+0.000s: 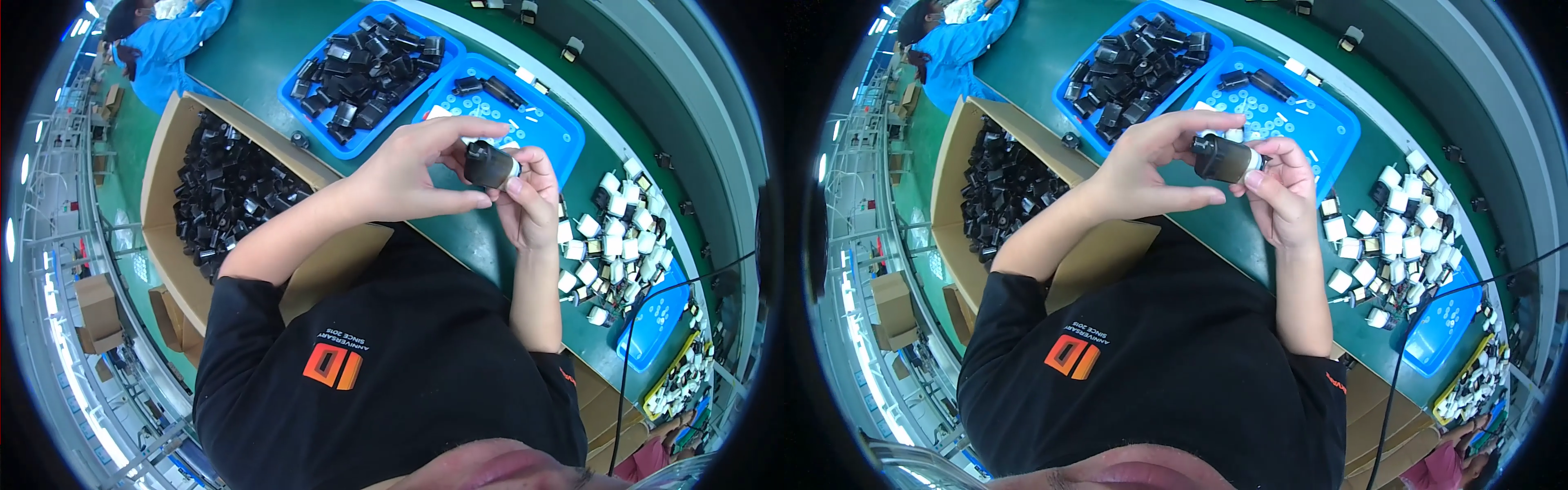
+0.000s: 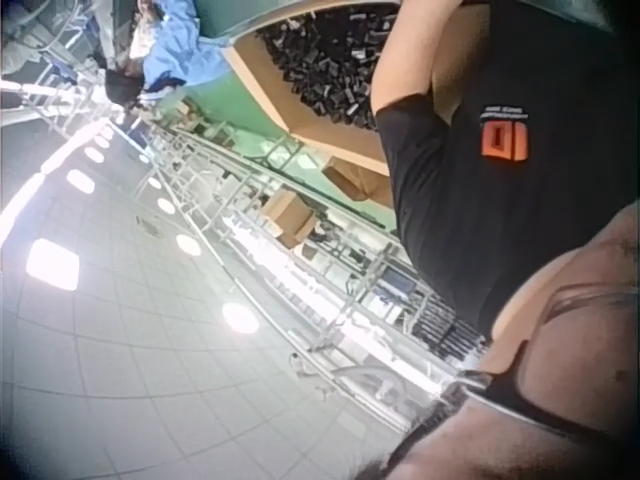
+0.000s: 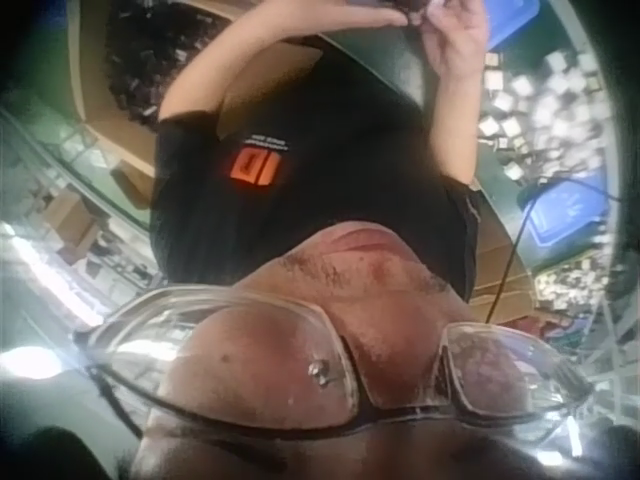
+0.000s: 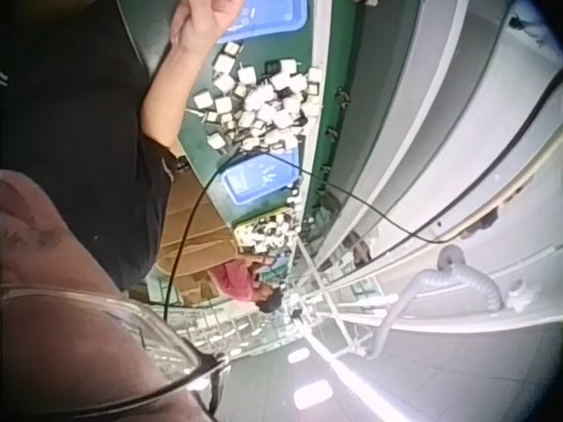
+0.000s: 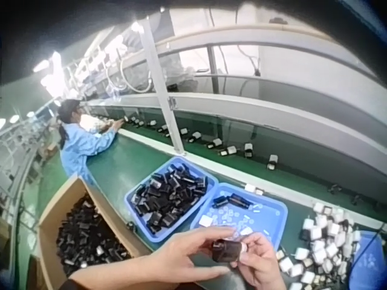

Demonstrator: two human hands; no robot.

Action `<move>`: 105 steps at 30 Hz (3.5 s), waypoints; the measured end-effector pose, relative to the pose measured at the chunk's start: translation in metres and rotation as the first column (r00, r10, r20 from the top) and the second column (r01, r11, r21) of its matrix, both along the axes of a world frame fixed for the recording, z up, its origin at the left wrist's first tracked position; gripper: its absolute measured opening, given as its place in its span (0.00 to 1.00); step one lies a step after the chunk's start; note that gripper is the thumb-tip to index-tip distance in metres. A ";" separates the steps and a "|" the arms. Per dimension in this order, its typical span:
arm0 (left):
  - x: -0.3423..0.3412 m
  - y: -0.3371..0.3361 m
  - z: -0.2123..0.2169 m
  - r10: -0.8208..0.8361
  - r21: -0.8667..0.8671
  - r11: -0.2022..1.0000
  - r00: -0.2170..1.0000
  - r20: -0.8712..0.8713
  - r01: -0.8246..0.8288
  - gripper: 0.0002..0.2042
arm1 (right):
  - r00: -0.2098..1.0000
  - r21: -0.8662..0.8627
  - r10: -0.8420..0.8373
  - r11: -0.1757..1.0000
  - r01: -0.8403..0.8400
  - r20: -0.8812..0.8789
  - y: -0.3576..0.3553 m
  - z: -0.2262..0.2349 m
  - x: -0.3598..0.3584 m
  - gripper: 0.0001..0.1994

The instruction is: The person assembles cylindrical components by hand, then places the assembled parts into plastic trays.

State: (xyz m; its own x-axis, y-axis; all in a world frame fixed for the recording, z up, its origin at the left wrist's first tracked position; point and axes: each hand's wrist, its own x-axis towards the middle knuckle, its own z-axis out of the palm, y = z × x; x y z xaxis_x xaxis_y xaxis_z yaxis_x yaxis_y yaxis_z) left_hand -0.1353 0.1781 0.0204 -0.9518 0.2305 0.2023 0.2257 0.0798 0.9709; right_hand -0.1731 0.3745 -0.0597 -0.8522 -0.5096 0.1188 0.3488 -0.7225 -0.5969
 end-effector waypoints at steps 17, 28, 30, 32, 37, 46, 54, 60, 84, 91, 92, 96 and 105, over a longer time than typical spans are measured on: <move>-0.006 0.030 0.001 -0.119 -0.412 0.900 0.826 -0.550 -0.145 0.22 | 0.961 -0.484 0.251 0.859 -0.165 0.117 -0.017 -0.030 0.001 0.11; -0.006 0.025 -0.004 -0.119 -0.371 0.921 0.821 -0.559 -0.119 0.24 | 0.948 -0.640 0.318 0.730 -0.241 0.007 -0.027 -0.021 0.002 0.15; -0.006 0.026 -0.002 -0.121 -0.372 0.921 0.818 -0.563 -0.119 0.24 | 0.951 -0.663 0.306 0.705 -0.253 -0.037 -0.026 -0.019 0.003 0.17; -0.009 0.024 -0.005 -0.123 -0.373 0.920 0.812 -0.571 -0.123 0.24 | 0.952 -0.675 0.298 0.690 -0.263 -0.066 -0.028 -0.010 0.004 0.18; -0.020 0.013 -0.009 -0.037 -0.333 0.914 0.773 -0.633 -0.230 0.24 | 0.711 0.178 -0.434 0.773 0.610 -0.552 -0.004 -0.015 -0.007 0.33; -0.013 0.014 -0.017 -0.004 -0.340 0.939 0.985 -0.175 -0.056 0.56 | 0.998 0.017 -0.065 0.998 0.065 0.016 -0.002 0.017 0.009 0.40; -0.015 0.018 -0.016 -0.049 -0.367 0.929 0.999 0.018 0.052 0.53 | 0.995 0.070 -0.077 0.995 0.072 0.064 -0.005 0.013 0.013 0.38; -0.014 0.021 -0.022 -0.084 -0.375 0.927 0.989 -0.122 0.032 0.46 | 0.990 -0.046 -0.139 0.989 0.138 -0.016 -0.011 0.003 0.013 0.35; 0.118 -0.234 -0.022 0.775 -0.635 0.485 0.632 -0.008 -0.602 0.08 | 0.896 0.562 0.104 -0.746 0.357 -0.431 0.205 -0.085 -0.382 0.30; 0.146 -0.235 -0.096 0.543 -0.909 0.414 0.815 0.204 -0.049 0.16 | 0.707 0.427 0.294 -0.628 0.650 -0.643 0.120 -0.110 -0.355 0.22; 0.144 -0.241 -0.094 0.531 -0.907 0.420 0.821 0.209 -0.041 0.16 | 0.594 0.357 0.383 -0.532 0.768 -0.707 0.127 -0.110 -0.351 0.21; 0.130 -0.239 -0.070 0.329 -0.662 0.713 0.725 0.605 0.229 0.17 | 0.640 0.640 0.041 0.005 0.768 -0.768 0.155 -0.079 -0.346 0.17; 0.169 -0.226 -0.082 0.267 -0.726 0.688 0.933 0.241 -0.010 0.26 | 0.991 0.078 -0.128 0.988 0.130 -0.031 0.078 0.021 -0.119 0.19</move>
State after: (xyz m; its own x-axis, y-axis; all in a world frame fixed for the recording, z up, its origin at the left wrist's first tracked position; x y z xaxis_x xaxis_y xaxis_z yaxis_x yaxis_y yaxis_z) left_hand 0.0339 -0.0483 -0.0612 -0.9632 0.0406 -0.2659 -0.1393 0.7703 0.6223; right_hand -0.2916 0.4529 -0.0386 -0.9085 -0.4045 0.1054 0.2395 -0.7103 -0.6619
